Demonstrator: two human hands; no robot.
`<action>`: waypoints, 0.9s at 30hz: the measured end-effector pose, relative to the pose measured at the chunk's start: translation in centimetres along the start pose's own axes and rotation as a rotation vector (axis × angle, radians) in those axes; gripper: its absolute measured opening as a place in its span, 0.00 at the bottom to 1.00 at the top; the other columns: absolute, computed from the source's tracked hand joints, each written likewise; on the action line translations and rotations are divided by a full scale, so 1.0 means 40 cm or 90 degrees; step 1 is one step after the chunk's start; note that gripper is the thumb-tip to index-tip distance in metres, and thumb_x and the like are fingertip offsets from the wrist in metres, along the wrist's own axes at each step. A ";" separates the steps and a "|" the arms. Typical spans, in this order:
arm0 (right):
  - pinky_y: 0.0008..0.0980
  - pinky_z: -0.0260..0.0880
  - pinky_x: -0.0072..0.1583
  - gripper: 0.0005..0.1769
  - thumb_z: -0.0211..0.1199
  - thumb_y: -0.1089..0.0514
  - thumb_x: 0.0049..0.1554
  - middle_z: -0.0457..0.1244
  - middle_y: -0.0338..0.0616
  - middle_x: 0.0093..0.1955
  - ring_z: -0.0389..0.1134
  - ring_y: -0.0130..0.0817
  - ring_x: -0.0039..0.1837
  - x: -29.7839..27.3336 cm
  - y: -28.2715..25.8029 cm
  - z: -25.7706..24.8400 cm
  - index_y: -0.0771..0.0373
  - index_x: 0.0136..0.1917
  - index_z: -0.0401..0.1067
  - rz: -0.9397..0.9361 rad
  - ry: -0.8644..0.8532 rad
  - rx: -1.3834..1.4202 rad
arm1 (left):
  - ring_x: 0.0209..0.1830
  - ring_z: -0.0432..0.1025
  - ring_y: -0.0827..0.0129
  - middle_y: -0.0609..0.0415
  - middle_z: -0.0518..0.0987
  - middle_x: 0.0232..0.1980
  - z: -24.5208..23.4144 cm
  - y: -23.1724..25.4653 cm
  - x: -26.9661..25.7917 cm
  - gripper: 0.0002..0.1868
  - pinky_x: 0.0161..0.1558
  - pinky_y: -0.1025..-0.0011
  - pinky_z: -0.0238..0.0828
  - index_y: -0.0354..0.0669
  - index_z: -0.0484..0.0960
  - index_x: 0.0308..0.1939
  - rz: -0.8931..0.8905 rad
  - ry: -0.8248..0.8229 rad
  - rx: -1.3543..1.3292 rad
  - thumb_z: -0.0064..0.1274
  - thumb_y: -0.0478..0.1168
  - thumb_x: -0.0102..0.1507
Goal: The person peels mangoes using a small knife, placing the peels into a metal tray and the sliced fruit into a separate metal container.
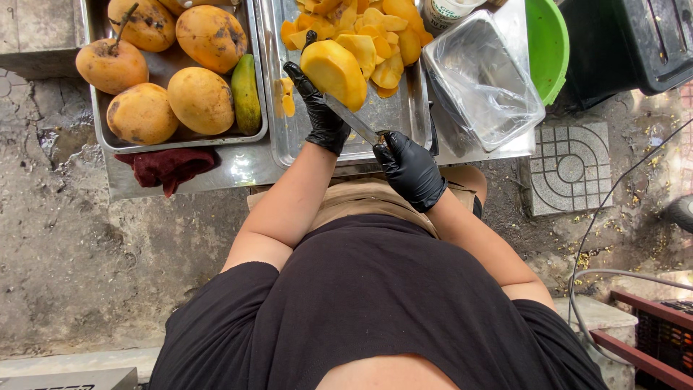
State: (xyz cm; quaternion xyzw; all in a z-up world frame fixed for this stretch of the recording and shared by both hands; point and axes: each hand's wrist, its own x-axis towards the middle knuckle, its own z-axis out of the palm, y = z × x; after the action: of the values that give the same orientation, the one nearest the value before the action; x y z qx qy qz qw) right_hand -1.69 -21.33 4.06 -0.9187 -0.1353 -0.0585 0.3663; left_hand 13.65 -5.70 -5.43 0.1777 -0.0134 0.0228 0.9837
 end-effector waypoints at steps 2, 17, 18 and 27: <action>0.44 0.71 0.48 0.12 0.63 0.56 0.65 0.68 0.57 0.46 0.71 0.57 0.47 0.005 -0.008 0.006 0.63 0.59 0.70 -0.001 0.001 -0.016 | 0.71 0.67 0.57 0.50 0.70 0.72 -0.009 0.002 -0.008 0.40 0.71 0.56 0.66 0.47 0.63 0.78 -0.006 -0.015 -0.017 0.38 0.70 0.71; 0.54 0.69 0.49 0.23 0.55 0.41 0.67 0.67 0.64 0.43 0.69 0.64 0.47 0.108 0.017 0.040 0.66 0.52 0.68 0.155 -0.134 -0.093 | 0.63 0.73 0.55 0.49 0.77 0.64 -0.031 -0.022 -0.028 0.35 0.65 0.55 0.74 0.46 0.72 0.70 -0.152 -0.058 -0.130 0.42 0.67 0.71; 0.54 0.69 0.49 0.24 0.55 0.41 0.67 0.67 0.64 0.43 0.69 0.64 0.46 0.101 0.023 0.041 0.66 0.50 0.68 0.165 -0.147 -0.091 | 0.65 0.73 0.56 0.49 0.76 0.66 -0.031 -0.023 -0.031 0.36 0.66 0.56 0.73 0.46 0.70 0.72 -0.137 -0.022 -0.124 0.42 0.67 0.71; 0.47 0.69 0.48 0.21 0.53 0.43 0.68 0.68 0.58 0.40 0.70 0.58 0.45 0.114 0.041 0.092 0.65 0.50 0.69 0.162 -0.055 0.088 | 0.73 0.66 0.61 0.54 0.67 0.74 -0.011 0.016 -0.048 0.39 0.72 0.57 0.67 0.55 0.55 0.80 -0.059 -0.063 0.120 0.56 0.50 0.68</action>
State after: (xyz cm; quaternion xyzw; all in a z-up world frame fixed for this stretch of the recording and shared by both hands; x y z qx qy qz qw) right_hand 3.19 -18.99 1.24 -0.9028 -0.0370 0.0370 0.4269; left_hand 11.71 -5.02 -5.68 0.2707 -0.0516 -0.0307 0.9608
